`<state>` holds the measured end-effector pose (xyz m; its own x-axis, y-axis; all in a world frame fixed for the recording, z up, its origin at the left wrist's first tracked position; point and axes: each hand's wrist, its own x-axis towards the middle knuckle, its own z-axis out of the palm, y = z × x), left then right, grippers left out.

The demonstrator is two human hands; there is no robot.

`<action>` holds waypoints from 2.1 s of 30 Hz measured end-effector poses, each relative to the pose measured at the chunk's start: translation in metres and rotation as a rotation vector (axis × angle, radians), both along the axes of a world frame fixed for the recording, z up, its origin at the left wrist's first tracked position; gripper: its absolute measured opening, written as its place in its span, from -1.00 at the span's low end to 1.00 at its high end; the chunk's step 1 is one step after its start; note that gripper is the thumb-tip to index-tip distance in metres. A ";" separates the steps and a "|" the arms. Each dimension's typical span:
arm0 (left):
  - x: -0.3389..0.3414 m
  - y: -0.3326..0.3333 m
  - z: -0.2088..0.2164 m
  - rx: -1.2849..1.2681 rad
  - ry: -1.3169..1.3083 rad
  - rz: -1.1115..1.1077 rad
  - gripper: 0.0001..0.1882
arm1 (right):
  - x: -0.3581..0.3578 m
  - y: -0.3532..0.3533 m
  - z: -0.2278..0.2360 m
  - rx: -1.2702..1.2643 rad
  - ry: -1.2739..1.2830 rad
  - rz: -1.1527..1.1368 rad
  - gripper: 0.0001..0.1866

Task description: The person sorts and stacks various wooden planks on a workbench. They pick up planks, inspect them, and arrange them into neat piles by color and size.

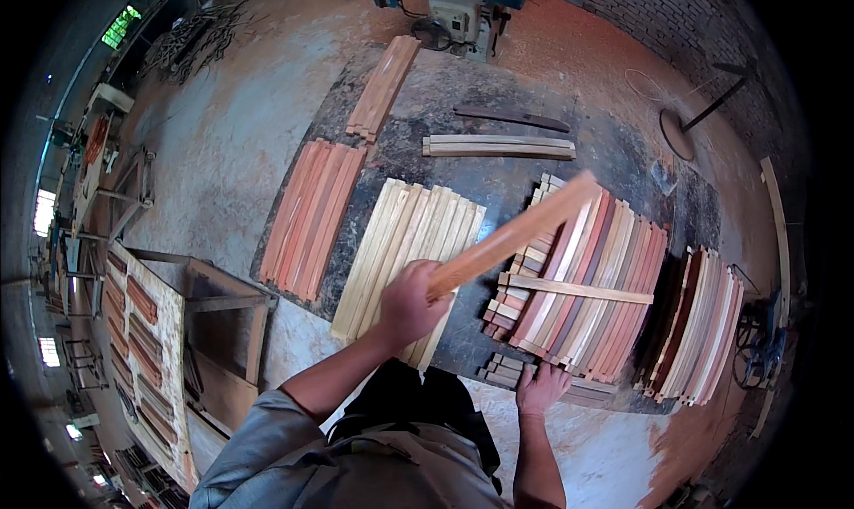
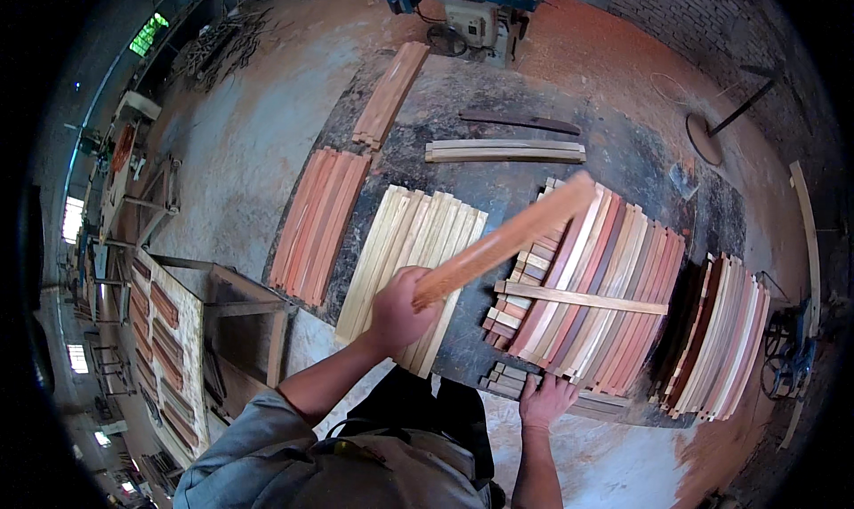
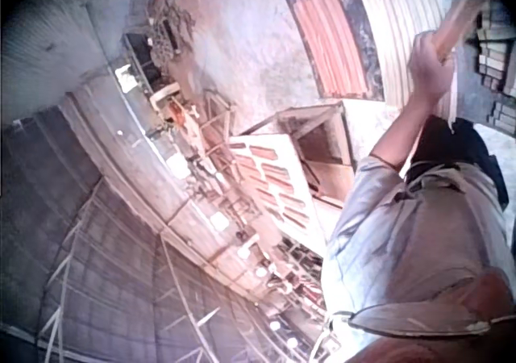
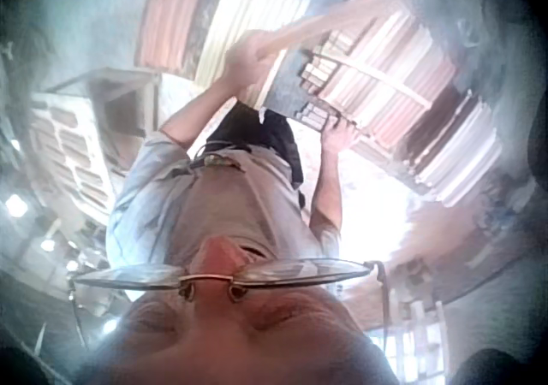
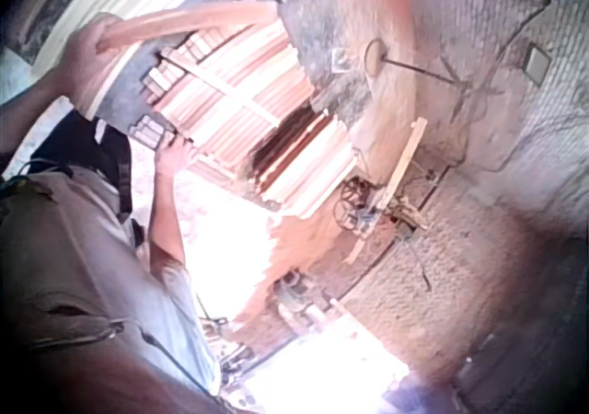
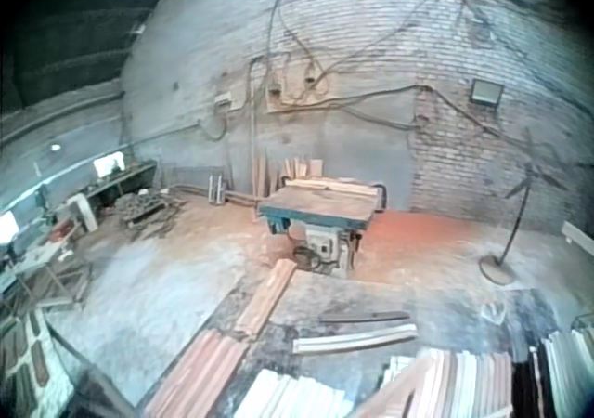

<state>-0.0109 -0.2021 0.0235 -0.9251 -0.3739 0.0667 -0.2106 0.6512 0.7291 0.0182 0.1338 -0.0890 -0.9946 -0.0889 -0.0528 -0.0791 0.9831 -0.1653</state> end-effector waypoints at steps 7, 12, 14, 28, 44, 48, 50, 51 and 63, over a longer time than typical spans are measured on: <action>0.052 -0.057 -0.029 0.653 -0.082 0.349 -0.66 | -0.002 0.003 0.002 0.002 -0.089 -0.018 -0.42; 0.083 -0.105 -0.034 1.111 -0.094 0.560 -0.77 | -0.003 -0.004 0.004 -0.016 -0.054 -0.019 -0.47; 0.092 -0.118 -0.028 1.113 -0.131 0.599 -0.68 | -0.002 0.002 -0.001 -0.012 -0.042 -0.008 -0.49; 0.128 -0.213 -0.048 0.148 -0.299 0.653 -0.46 | -0.001 -0.001 0.002 -0.001 -0.032 -0.022 -0.56; 0.112 -0.296 -0.095 -0.240 -0.382 0.559 -0.45 | 0.000 0.002 -0.002 0.033 0.032 0.026 -0.46; 0.108 -0.305 -0.090 -0.286 -0.537 0.553 -0.45 | 0.001 -0.001 -0.003 0.029 0.073 0.018 -0.50; 0.095 -0.290 -0.077 -0.190 -0.532 0.564 -0.55 | 0.000 0.002 -0.001 0.001 0.026 -0.017 -0.65; 0.113 -0.309 -0.097 -0.202 -0.464 0.546 -0.58 | -0.003 0.001 0.002 -0.029 0.005 -0.007 -0.65; 0.051 -0.231 -0.050 -0.516 -0.127 0.214 -0.41 | -0.003 0.009 0.011 -0.189 0.098 0.038 -0.55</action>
<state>0.0398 -0.4336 -0.0264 -0.8453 -0.5019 0.1833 -0.4419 0.8495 0.2882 0.0156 0.1425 -0.0779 -0.9899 -0.1259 0.0650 -0.1405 0.9313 -0.3362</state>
